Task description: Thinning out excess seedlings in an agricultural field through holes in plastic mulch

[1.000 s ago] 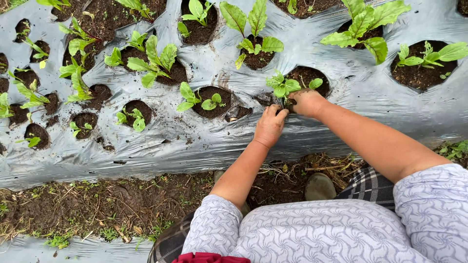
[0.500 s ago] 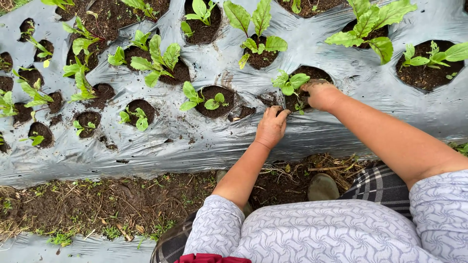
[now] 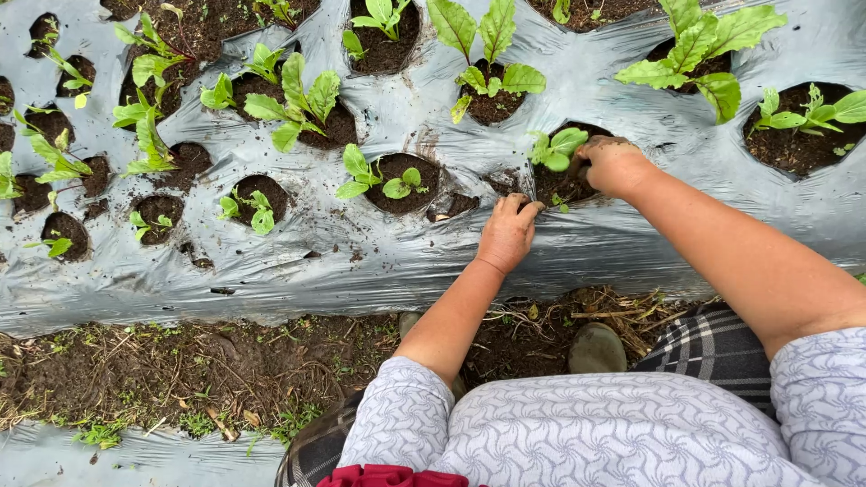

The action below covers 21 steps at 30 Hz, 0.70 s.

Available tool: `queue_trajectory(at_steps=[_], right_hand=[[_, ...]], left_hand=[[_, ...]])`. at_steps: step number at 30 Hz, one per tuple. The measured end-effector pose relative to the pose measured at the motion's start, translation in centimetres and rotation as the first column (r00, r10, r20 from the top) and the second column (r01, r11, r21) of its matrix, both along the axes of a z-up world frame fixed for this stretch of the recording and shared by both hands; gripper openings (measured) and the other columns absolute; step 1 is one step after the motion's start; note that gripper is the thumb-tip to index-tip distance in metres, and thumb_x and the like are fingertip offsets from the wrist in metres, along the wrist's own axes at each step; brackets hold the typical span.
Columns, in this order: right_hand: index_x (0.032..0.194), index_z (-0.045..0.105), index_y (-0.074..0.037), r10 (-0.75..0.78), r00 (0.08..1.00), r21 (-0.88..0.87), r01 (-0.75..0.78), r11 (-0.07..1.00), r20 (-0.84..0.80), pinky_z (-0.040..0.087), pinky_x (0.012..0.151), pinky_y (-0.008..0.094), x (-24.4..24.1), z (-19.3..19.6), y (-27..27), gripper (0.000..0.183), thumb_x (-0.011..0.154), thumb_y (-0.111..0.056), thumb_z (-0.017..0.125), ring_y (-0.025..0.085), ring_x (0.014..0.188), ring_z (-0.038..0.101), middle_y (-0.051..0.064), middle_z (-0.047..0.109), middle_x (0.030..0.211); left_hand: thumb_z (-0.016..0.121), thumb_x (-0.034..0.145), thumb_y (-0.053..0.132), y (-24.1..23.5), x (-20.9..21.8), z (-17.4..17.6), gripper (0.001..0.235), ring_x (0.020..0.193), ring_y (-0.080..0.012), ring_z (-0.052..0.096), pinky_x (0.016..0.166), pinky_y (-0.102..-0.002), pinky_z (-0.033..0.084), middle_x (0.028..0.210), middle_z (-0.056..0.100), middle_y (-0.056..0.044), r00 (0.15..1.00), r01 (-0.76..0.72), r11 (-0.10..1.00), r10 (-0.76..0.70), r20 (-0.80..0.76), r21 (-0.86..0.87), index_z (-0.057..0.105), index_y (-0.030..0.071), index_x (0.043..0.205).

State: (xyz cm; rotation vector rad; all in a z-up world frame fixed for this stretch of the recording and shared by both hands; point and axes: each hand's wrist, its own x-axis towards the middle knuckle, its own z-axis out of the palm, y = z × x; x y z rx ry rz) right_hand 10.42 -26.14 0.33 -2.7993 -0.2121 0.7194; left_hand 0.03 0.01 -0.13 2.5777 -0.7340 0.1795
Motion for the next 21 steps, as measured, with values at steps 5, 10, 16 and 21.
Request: queue_trajectory(at_steps=[5,10,16,21], right_hand=[[0.12,0.079,-0.032,0.1,0.994,-0.118,-0.095,0.989,0.035,0.06,0.094,0.049,-1.6,-0.5,1.5,0.033,0.094,-0.031,0.059,0.029,0.111,0.075,0.003,0.08,0.111],[0.146,0.061,-0.033,0.156,0.986,-0.087,-0.161,0.983,-0.06,0.056,0.104,0.05,-3.8,2.4,5.5,0.053,0.095,-0.019,0.062,0.032,0.133,0.062,0.016,0.055,0.153],[0.122,0.075,-0.014,0.074,0.985,0.058,-0.084,0.995,0.154,0.057,0.097,0.051,-3.3,-2.8,5.4,0.036,0.089,-0.022,0.064,0.036,0.114,0.071,0.016,0.074,0.115],[0.13,0.072,-0.017,0.071,0.994,0.059,-0.076,0.995,0.083,0.054,0.102,0.05,-3.8,-4.2,7.1,0.041,0.09,-0.024,0.065,0.033,0.12,0.069,0.015,0.074,0.121]], left_hand=[[0.066,0.089,0.014,0.1,-0.1,0.0,0.033,0.106,-0.0317,0.063,0.088,-0.042,0.061,0.115,0.054,-0.008,1.0,-0.003,1.0,0.003,0.015,0.003,0.06,0.024,0.12],[0.065,0.089,0.014,0.1,-0.1,0.8,0.033,0.105,-0.0313,0.063,0.088,-0.041,0.06,0.114,0.054,-0.007,1.0,0.001,1.0,-0.001,0.016,0.001,0.06,0.024,0.12],[0.067,0.088,0.013,0.1,-0.1,0.7,0.035,0.106,-0.0318,0.062,0.087,-0.042,0.061,0.115,0.054,-0.008,1.0,0.005,1.0,-0.005,-0.001,0.001,0.06,0.023,0.121],[0.069,0.086,0.013,0.1,0.0,-0.1,0.037,0.107,-0.0313,0.061,0.087,-0.041,0.062,0.114,0.052,-0.008,1.0,0.0,1.0,-0.001,0.004,0.011,0.06,0.023,0.12]])
